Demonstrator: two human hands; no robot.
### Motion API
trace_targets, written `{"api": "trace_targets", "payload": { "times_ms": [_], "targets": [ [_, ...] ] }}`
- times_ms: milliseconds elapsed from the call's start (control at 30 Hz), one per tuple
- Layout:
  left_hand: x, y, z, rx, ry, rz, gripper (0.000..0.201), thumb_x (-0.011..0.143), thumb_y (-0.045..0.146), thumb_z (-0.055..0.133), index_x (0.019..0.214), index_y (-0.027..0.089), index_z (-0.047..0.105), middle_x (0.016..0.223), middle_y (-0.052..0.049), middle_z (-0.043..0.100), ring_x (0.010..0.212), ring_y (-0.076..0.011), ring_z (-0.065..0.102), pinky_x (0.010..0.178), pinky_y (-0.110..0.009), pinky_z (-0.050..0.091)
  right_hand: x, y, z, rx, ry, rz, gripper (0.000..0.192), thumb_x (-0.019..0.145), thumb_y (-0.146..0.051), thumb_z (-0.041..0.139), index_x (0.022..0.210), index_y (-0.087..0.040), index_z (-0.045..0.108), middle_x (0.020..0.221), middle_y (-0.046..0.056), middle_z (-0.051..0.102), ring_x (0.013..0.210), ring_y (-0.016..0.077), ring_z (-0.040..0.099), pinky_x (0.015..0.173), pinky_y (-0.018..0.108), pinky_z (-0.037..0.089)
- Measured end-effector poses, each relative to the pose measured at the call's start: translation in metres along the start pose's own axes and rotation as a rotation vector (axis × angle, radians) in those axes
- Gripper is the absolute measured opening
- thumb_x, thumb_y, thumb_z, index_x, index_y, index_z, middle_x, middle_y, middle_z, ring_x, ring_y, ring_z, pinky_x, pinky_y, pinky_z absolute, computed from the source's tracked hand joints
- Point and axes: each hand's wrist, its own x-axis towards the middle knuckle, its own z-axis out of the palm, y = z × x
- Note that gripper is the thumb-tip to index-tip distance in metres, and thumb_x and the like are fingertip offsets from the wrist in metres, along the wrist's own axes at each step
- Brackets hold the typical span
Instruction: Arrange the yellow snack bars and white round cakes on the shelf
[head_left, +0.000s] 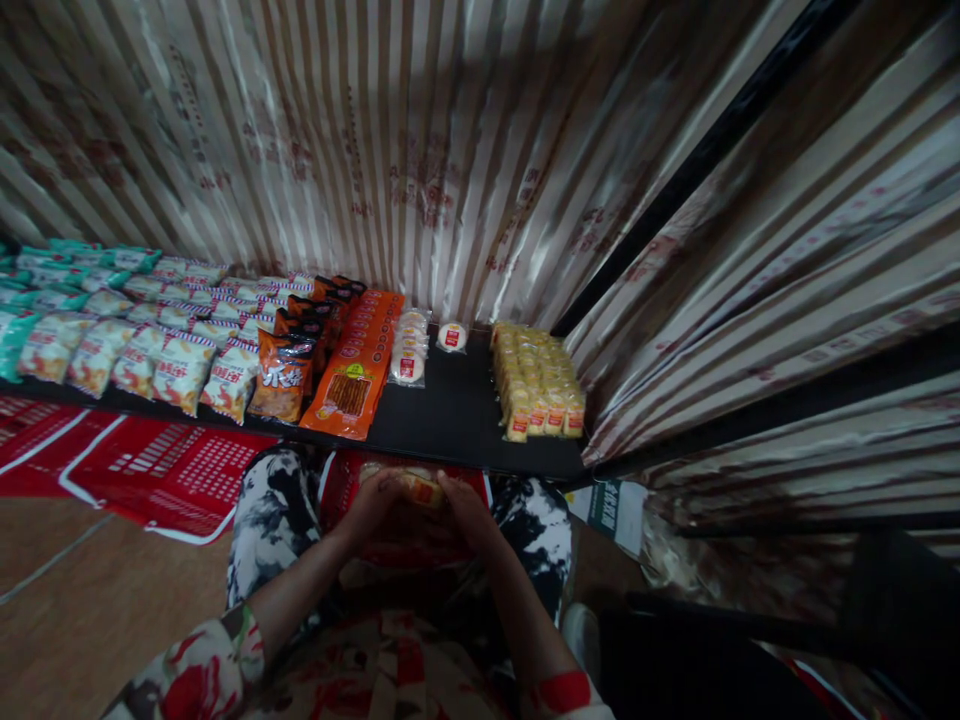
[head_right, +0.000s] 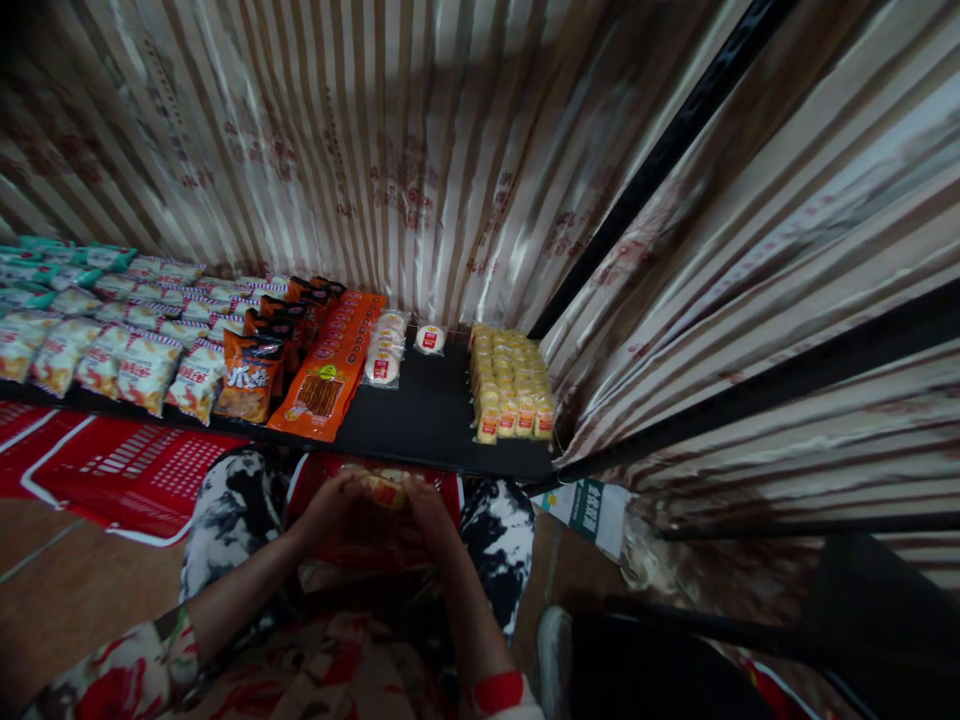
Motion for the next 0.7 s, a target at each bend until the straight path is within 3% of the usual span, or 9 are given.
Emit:
{"api": "trace_targets", "payload": {
  "times_ms": [133,267,400,600,700],
  "targets": [
    [0.004,0.006,0.001,0.080,0.109,0.006,0.020,0.068,0.031,0.057,0.083,0.017,0.057,0.078,-0.002,0.067,0.073,-0.0171,0.064,0.067,-0.027,0.050,0.007,0.011,0.002,0.022,-0.056,0.046,0.042,0.078,-0.055,0.044,0.074,-0.018,0.064,0.073,0.003,0.066,0.067,0.0168,0.059,0.062,0.028,0.047],
    [0.013,0.007,0.002,0.254,0.133,0.064,0.017,0.068,0.028,0.052,0.079,0.017,0.058,0.072,-0.001,0.065,0.067,-0.0152,0.061,0.060,-0.024,0.047,0.012,0.022,0.004,-0.155,0.039,-0.094,0.038,0.080,-0.049,0.043,0.074,-0.018,0.063,0.072,0.001,0.065,0.069,0.0158,0.058,0.064,0.026,0.045],
    [0.024,0.003,0.004,0.390,0.167,0.139,0.019,0.067,0.027,0.050,0.080,0.016,0.058,0.070,0.000,0.062,0.065,-0.0142,0.058,0.059,-0.023,0.045,0.010,0.022,0.005,-0.283,0.112,-0.240,0.033,0.085,-0.042,0.042,0.087,-0.020,0.066,0.087,0.004,0.069,0.081,0.0166,0.061,0.076,0.027,0.046],
    [0.037,0.003,0.010,0.519,0.096,0.298,0.019,0.073,0.028,0.047,0.085,0.016,0.058,0.071,0.000,0.060,0.065,-0.0132,0.056,0.063,-0.023,0.044,0.003,0.014,0.002,-0.451,0.219,-0.386,0.032,0.089,-0.034,0.037,0.094,-0.022,0.066,0.092,0.004,0.068,0.086,0.0157,0.060,0.081,0.027,0.044],
    [0.037,0.012,0.020,0.611,0.076,0.308,0.021,0.075,0.028,0.046,0.088,0.017,0.058,0.074,-0.001,0.062,0.067,-0.0133,0.057,0.064,-0.023,0.044,0.001,0.011,-0.005,-0.518,0.255,-0.428,0.031,0.090,-0.030,0.036,0.094,-0.022,0.066,0.090,0.004,0.067,0.086,0.0155,0.059,0.081,0.026,0.044]
  ]
}}
